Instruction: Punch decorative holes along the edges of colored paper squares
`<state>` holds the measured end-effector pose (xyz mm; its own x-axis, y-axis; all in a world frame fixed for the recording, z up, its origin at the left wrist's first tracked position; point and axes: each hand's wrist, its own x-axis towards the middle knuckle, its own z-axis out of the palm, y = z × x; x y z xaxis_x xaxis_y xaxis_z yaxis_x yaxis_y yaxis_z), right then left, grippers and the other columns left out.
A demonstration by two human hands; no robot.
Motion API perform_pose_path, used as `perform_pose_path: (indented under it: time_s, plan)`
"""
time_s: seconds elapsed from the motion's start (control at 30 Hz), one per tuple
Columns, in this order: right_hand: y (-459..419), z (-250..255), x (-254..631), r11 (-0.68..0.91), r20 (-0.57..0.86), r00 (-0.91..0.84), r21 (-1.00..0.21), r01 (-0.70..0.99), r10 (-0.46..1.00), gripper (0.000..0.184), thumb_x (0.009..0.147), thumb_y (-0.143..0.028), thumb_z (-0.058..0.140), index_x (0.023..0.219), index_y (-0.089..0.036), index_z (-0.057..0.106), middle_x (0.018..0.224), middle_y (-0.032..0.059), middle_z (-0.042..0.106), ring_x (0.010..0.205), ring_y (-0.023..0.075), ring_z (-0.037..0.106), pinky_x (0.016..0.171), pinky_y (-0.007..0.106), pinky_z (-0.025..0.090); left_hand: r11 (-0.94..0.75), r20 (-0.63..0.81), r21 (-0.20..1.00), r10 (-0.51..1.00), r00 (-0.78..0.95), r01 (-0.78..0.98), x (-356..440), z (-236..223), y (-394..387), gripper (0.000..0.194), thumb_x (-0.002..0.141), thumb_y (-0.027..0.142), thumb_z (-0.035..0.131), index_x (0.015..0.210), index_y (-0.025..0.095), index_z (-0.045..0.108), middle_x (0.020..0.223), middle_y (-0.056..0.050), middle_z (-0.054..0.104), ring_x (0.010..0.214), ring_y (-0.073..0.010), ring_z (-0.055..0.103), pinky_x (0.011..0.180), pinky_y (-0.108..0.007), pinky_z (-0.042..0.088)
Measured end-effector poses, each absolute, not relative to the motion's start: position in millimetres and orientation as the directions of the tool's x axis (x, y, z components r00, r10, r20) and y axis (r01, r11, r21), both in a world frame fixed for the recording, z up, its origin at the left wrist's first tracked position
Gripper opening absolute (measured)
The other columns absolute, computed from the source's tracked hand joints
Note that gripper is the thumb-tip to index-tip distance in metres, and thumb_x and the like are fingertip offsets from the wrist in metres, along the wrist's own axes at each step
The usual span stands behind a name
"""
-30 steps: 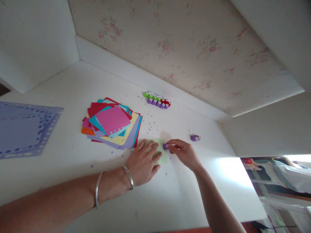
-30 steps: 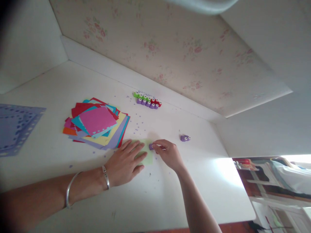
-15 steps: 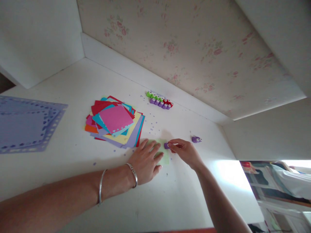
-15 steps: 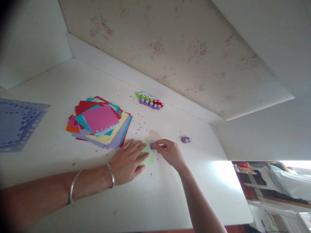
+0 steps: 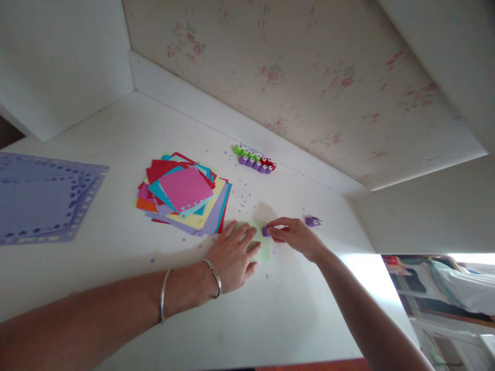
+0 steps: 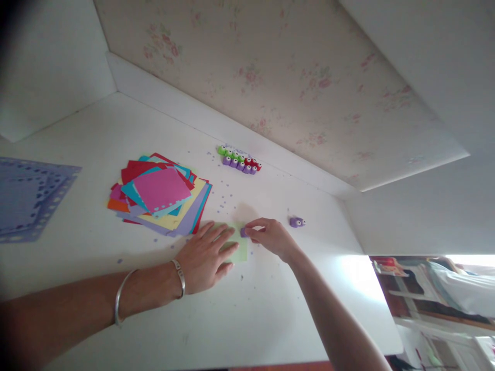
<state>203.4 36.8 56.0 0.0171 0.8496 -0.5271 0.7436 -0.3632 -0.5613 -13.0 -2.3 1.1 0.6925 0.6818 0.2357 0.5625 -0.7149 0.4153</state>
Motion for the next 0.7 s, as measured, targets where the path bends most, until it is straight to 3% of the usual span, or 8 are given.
perform_pose_path:
  time_s: [0.47,0.7]
  plan:
    - [47,54,210,-0.398,-0.587,-0.028,-0.582,0.709,0.809,0.025,0.076,-0.042,0.07,0.092,-0.023,0.073,0.076,0.0055,0.072,0.07,0.0155,0.065,0.061,0.025,0.05,-0.715,0.245,0.418,0.683,0.688,0.561,-12,1,-3,0.038,0.09,0.044,0.048,0.12,0.022,0.057,0.138,-0.009,0.046,0.129,-0.03,0.035,0.109,-0.052,0.015]
    - [52,52,210,-0.373,-0.58,-0.037,-0.571,0.731,0.814,0.026,0.072,-0.041,0.071,0.087,-0.02,0.074,0.071,0.005,0.07,0.063,0.0144,0.062,0.053,0.023,0.044,-0.712,0.229,0.42,0.683,0.694,0.562,-12,2,-1,0.039,0.09,0.044,0.047,0.122,0.022,0.056,0.138,-0.009,0.046,0.129,-0.0302,0.035,0.109,-0.053,0.016]
